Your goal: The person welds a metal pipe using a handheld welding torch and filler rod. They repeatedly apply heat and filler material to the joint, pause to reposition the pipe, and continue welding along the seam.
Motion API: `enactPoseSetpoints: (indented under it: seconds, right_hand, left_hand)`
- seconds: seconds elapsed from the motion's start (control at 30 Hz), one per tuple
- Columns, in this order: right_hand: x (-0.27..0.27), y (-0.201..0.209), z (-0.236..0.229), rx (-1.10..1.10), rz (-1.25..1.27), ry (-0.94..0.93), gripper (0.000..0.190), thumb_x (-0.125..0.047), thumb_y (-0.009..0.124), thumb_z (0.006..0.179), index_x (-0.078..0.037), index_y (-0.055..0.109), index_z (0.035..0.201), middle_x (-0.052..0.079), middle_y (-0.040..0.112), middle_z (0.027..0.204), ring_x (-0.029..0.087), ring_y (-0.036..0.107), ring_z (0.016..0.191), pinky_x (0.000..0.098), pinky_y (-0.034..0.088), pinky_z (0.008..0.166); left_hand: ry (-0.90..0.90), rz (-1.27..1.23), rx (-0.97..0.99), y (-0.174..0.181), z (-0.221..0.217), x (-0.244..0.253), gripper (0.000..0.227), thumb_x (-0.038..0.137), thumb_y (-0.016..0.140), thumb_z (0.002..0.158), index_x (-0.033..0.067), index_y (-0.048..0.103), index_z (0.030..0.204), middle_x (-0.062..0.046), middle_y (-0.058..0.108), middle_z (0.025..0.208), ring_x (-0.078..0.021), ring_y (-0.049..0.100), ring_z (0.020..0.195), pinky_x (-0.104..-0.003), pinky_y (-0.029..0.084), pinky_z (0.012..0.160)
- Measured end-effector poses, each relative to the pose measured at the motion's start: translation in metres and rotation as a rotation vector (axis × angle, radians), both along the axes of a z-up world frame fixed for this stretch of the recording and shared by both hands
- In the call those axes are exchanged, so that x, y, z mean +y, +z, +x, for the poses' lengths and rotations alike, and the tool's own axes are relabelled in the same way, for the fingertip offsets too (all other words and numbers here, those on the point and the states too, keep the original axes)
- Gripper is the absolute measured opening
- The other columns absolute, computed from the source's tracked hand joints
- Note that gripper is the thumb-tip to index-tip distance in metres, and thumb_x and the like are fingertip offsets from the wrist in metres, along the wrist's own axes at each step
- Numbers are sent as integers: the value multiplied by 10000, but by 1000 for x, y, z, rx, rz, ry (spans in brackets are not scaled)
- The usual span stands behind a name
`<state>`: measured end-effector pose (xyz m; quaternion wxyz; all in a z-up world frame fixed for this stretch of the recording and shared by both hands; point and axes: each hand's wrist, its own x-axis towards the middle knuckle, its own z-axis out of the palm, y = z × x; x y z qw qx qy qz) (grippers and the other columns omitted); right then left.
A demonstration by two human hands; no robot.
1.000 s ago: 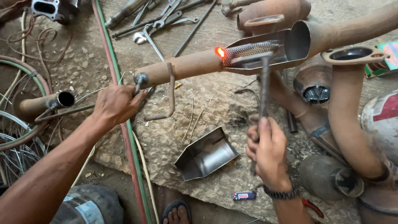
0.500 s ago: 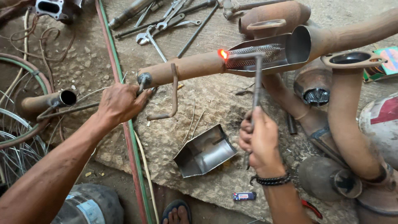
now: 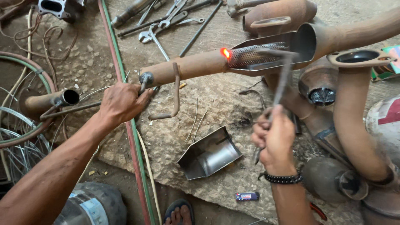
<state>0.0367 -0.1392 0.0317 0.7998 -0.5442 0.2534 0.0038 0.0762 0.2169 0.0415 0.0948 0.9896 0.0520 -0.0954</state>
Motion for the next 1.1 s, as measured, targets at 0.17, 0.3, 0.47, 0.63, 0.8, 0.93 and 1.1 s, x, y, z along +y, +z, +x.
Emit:
enactPoseSetpoints:
  seconds: [0.17, 0.3, 0.47, 0.63, 0.8, 0.93, 1.1]
  right_hand:
    - [24, 8, -10, 99, -114, 50, 376, -395, 346, 1071, -89, 506, 923, 5, 359, 603, 69, 311, 360, 224, 255, 218]
    - [21, 4, -8, 6, 64, 31, 333, -373, 363, 1081, -94, 444, 919, -7, 245, 625, 76, 249, 367, 217, 210, 240]
    - [19, 3, -22, 35, 96, 119, 332, -332, 382, 1079, -56, 460, 911, 6, 243, 630, 75, 234, 356, 231, 198, 210]
    - [-4, -15, -52, 13, -87, 34, 348, -379, 344, 1089, -96, 446, 914, 11, 246, 614, 82, 231, 347, 222, 212, 229]
    - [-24, -81, -81, -48, -753, 294, 325, -358, 384, 1043, -132, 555, 883, -53, 453, 567, 82, 348, 391, 249, 284, 288]
    - [-41, -118, -70, -189, -1172, 397, 218, -297, 483, 1014, -127, 617, 988, -94, 366, 485, 56, 298, 360, 230, 257, 295]
    - [-56, -149, -56, -324, -1561, 513, 303, -221, 526, 981, -38, 632, 1197, 160, 660, 997, 359, 637, 814, 463, 500, 682]
  left_hand:
    - [14, -2, 6, -2, 1, 0, 507, 549, 498, 903, 114, 659, 695, -233, 674, 728, -453, 682, 865, -524, 519, 789]
    - [18, -7, 3, -8, 0, 3, 505, 545, 502, 911, 114, 662, 704, -225, 680, 730, -449, 684, 870, -523, 524, 805]
    - [38, -12, 22, -19, 1, 9, 471, 527, 514, 892, 129, 684, 706, -216, 679, 715, -449, 683, 853, -527, 528, 774]
    - [55, 5, 16, -5, 0, 1, 438, 507, 555, 881, 121, 678, 718, -243, 657, 702, -461, 677, 844, -534, 529, 750]
    - [-11, 18, 4, -2, -1, -1, 267, 314, 569, 977, 87, 705, 941, -64, 589, 538, -133, 450, 346, -261, 429, 324]
    - [-20, 21, -39, 10, -2, -6, 300, 368, 607, 940, 93, 689, 850, -27, 524, 513, -135, 445, 382, -266, 427, 376]
    - [196, 5, 382, 88, -6, -36, 599, 269, 758, 847, 135, 476, 1358, -136, 616, 1033, -228, 584, 794, -330, 513, 627]
